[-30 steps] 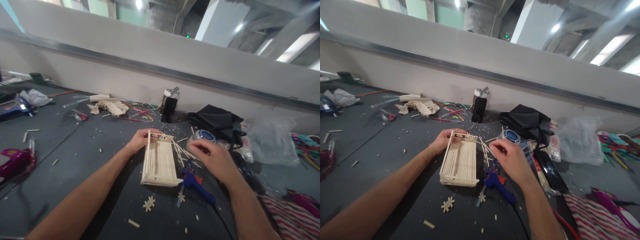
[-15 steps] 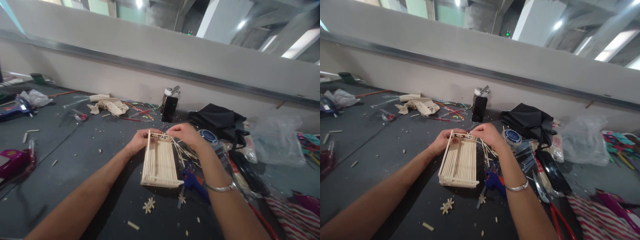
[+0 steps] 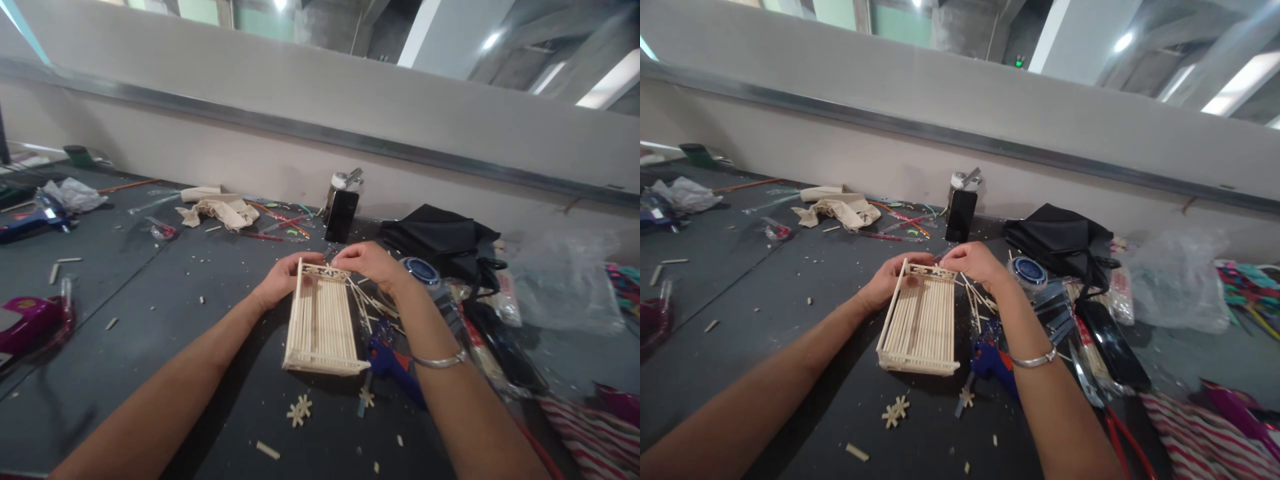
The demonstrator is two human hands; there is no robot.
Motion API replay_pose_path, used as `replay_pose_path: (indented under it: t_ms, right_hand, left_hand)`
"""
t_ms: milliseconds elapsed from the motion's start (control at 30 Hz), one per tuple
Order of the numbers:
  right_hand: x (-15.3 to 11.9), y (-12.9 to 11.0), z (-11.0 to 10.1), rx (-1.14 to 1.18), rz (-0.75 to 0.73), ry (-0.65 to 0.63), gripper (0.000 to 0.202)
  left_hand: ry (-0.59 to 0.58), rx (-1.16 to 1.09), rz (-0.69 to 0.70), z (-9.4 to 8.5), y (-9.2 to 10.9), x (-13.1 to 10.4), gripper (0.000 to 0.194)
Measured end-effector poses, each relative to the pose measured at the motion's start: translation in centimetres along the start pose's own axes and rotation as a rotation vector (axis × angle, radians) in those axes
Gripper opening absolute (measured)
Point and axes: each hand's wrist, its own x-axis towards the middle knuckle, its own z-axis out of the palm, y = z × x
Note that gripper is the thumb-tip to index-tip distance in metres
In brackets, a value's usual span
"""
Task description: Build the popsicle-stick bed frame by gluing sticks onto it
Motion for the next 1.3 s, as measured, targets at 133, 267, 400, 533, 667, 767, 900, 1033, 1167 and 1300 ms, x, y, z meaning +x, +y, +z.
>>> replay_pose_path:
  t_ms: [133,267,400,533,667,767,900,1033,1167,1300]
  right_hand:
    - [0.1,-0.5,-0.2,0.024,-0.013,-0.068,0.011]
    - [0.5,-0.8,-0.5,0.013,0.000,-0.110,0.010]
    - [0.7,-0.8,-0.7,0.005,0.003,-0.134,0.010]
    - [0.8,-1.0,-0.8,-0.017,0.002,-0.131,0.010]
    - [0.7,-1.2,-0.7,-0.034,-0.003,-0.123,0.009]
    - [0.7,-1.3,-0.7,-0.037,-0.004,-0.122,0.008]
    - [0.7,-1.2,-0.7,-0.032,-0.008,-0.134,0.008]
    - [0.8,-1.2,-0.8,-0.021,-0.019,-0.146,0.008]
    - [0.8,-1.3,-0.8,-0.019,-0.021,-0.148,0.007]
    - [0.8,-1.2,-0.8,-0.032,-0.032,-0.145,0.008]
  left_hand:
    - [0.005,0.069,-0.037,0.2,0.3,0.0,0.052]
    - [0.019,0.127,-0.060,0.5,0.4,0.0,0.047]
    - [0.031,0.118,-0.070,0.6,0.1,0.2,0.044]
    - [0.049,0.074,-0.081,0.7,0.0,0.2,0.043]
    - [0.064,0.064,-0.087,0.8,0.1,0.1,0.039]
    - [0.065,0.055,-0.086,0.9,0.0,0.1,0.038]
    - [0.074,0.056,-0.073,0.9,-0.1,0.2,0.037]
    - [0.097,0.077,-0.067,1.0,-0.1,0.2,0.037]
    - [0.105,0.090,-0.085,1.1,0.1,0.2,0.036]
    - [0.127,0.139,-0.048,1.2,0.3,0.2,0.031]
